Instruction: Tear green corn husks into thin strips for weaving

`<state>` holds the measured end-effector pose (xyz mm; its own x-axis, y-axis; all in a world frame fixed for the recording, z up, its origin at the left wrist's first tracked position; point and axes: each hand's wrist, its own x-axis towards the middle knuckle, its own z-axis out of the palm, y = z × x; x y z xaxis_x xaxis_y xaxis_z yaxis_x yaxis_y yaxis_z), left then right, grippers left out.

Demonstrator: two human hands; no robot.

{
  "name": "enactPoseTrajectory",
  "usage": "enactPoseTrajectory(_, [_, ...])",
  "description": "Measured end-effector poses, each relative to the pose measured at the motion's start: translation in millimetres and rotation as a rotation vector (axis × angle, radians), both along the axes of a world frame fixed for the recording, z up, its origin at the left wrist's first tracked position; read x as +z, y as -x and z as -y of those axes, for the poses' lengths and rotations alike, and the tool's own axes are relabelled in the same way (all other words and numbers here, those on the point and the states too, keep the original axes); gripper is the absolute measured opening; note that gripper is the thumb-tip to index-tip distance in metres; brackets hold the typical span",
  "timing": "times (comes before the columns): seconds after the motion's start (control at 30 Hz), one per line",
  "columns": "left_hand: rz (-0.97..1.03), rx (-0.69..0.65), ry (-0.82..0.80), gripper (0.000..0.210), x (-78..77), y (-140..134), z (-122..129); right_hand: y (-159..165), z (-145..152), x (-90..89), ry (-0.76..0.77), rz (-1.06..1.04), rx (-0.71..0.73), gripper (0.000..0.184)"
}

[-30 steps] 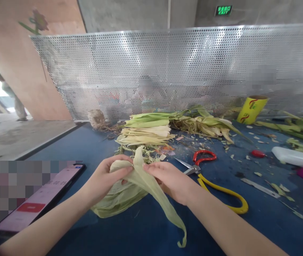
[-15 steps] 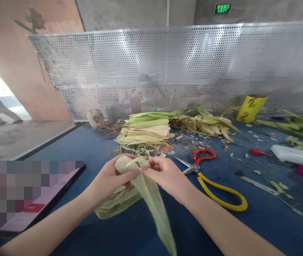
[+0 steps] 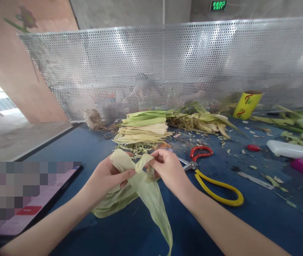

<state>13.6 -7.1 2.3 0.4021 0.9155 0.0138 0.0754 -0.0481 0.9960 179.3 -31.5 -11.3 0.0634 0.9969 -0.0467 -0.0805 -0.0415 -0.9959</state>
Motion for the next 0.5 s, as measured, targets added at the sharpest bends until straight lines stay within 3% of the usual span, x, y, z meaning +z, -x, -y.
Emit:
enactPoseTrajectory(0.1, [-0.003,0.067,-0.019,0.043,1.3,0.9,-1.6,-1.3,-0.6,2.7,0.038,-0.102,0.053,0.030])
enactPoseTrajectory(0.23, [-0.016,0.090,-0.055,0.041,1.7,2.7,-5.1,0.0,2.4,6.0,0.088,-0.071,0.177,0.032])
enactPoseTrajectory(0.5, [-0.070,0.181,-0.098,0.036,6.3,4.7,-5.9,-2.2,1.9,6.2,0.023,-0.039,0.156,0.026])
